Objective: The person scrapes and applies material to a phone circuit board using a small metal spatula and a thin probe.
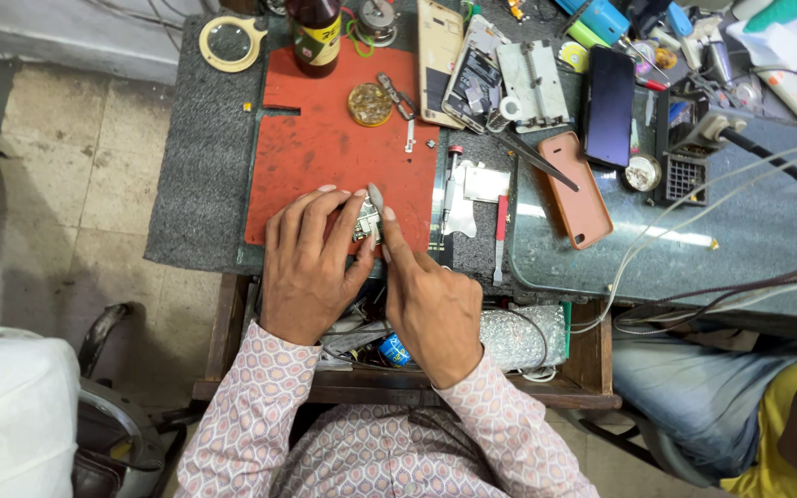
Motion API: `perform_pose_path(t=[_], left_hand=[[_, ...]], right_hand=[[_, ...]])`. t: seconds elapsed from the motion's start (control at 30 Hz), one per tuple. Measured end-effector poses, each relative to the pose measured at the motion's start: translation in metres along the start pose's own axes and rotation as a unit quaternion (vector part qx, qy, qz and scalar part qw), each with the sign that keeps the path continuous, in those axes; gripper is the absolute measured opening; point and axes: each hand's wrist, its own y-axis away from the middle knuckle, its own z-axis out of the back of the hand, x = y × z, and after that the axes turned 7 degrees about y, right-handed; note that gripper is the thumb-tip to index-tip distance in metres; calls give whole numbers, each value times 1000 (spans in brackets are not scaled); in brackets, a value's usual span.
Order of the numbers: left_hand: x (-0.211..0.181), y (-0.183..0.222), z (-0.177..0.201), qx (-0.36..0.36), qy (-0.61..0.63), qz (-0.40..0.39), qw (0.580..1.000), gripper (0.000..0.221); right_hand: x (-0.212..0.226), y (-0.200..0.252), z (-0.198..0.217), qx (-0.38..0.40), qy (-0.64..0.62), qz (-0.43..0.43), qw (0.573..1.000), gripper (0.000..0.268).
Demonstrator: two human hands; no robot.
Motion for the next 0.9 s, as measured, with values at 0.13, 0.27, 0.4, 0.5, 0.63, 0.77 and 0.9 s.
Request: perform_pose_path(t=[0.13,0.27,0.4,0.5,0.63,0.77,0.9], left_hand=[[0,0,-1,6,0,-10,1000,47],[-2,0,-1,8,-4,-5,1000,48],[-3,0,-2,7,-10,0,1000,46],[-3,1,-3,9,-13,3,1000,44],[-1,2,-4,11,-10,7,1000,43],[-1,3,-5,12,-10,5,1000,43],[0,3,-4,14,-11,2,1000,44]], right_hand=[[0,-6,-2,-4,-10,-10,1000,57],[-1,-3,-2,-5,-12,-9,1000,58],[-1,9,-1,1,-21,-18,1000,56],[-2,24,4,-1,-29,-12,1000,60],[-2,37,8,-2,-33,-20,999,59],[-3,32,9,8,-39,-17,999,61],[-3,15,6,-10,-21,-2,1000,58]])
